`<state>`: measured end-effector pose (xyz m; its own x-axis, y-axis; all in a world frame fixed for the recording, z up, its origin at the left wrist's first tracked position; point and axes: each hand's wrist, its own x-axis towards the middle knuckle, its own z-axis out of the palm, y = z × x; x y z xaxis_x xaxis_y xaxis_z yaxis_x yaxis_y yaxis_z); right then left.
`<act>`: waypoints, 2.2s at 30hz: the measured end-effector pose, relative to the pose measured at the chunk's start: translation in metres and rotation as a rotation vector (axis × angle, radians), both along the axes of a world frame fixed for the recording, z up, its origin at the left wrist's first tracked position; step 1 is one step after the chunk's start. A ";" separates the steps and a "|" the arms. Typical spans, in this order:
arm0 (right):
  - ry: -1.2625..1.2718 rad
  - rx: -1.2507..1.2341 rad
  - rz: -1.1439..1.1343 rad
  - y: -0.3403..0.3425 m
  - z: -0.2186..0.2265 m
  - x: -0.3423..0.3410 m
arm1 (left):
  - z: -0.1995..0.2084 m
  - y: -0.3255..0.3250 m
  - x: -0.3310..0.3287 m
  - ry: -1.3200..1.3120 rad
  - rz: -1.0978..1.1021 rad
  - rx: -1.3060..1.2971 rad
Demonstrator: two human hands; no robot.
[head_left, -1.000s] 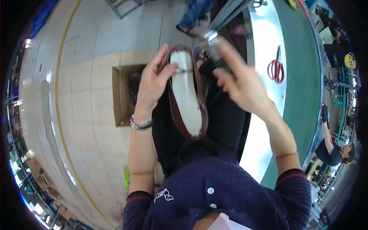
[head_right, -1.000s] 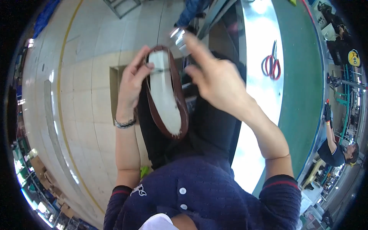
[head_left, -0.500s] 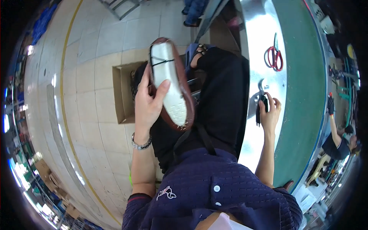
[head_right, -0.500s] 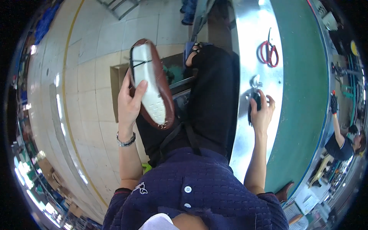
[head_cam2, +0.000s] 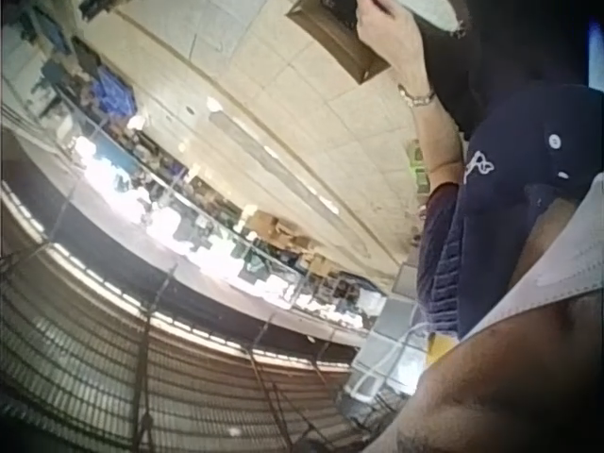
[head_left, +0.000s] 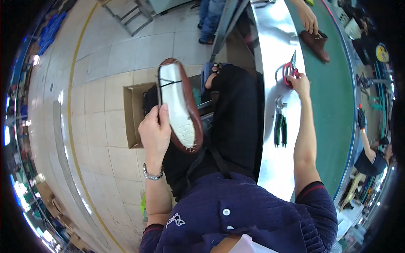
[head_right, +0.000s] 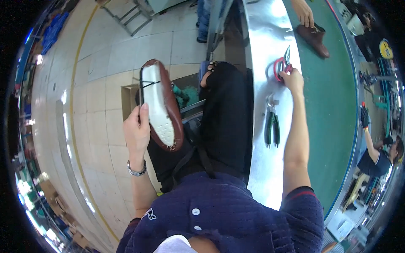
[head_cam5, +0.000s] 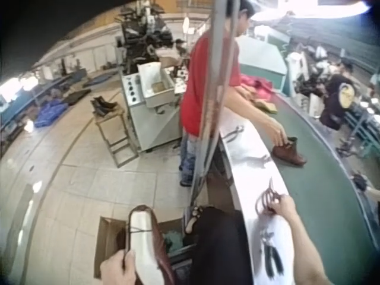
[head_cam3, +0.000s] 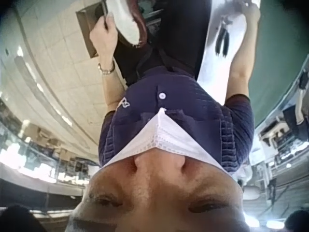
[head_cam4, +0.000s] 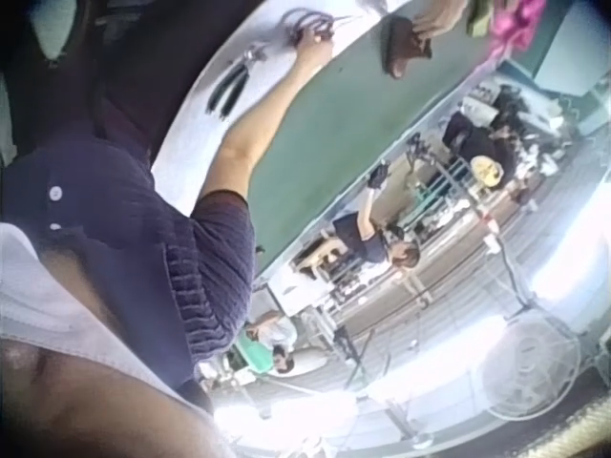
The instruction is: Lasting and trimming leather uppers on shoe lasts in a shoe manufacturing facility
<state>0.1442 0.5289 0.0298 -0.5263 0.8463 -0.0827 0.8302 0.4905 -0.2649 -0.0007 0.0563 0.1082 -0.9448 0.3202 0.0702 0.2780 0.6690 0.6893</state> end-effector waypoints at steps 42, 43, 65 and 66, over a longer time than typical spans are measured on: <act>0.282 -0.193 0.066 -0.203 0.092 0.031 | -0.009 0.037 -0.039 0.592 -0.177 -0.003; 0.196 -0.024 0.034 -0.190 0.089 0.027 | -0.012 0.038 -0.037 0.600 -0.186 -0.003; 0.246 0.107 0.025 -0.157 0.032 0.074 | -0.102 -0.139 -0.072 0.070 0.265 -0.549; 0.213 0.112 0.024 -0.162 0.029 0.084 | -0.099 -0.125 -0.066 0.076 0.262 -0.386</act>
<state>0.2282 0.3671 0.0586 -0.5418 0.8311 0.1258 0.7495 0.5454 -0.3752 -0.0668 -0.0686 0.0092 -0.9941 0.0874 0.0649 0.1051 0.9266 0.3611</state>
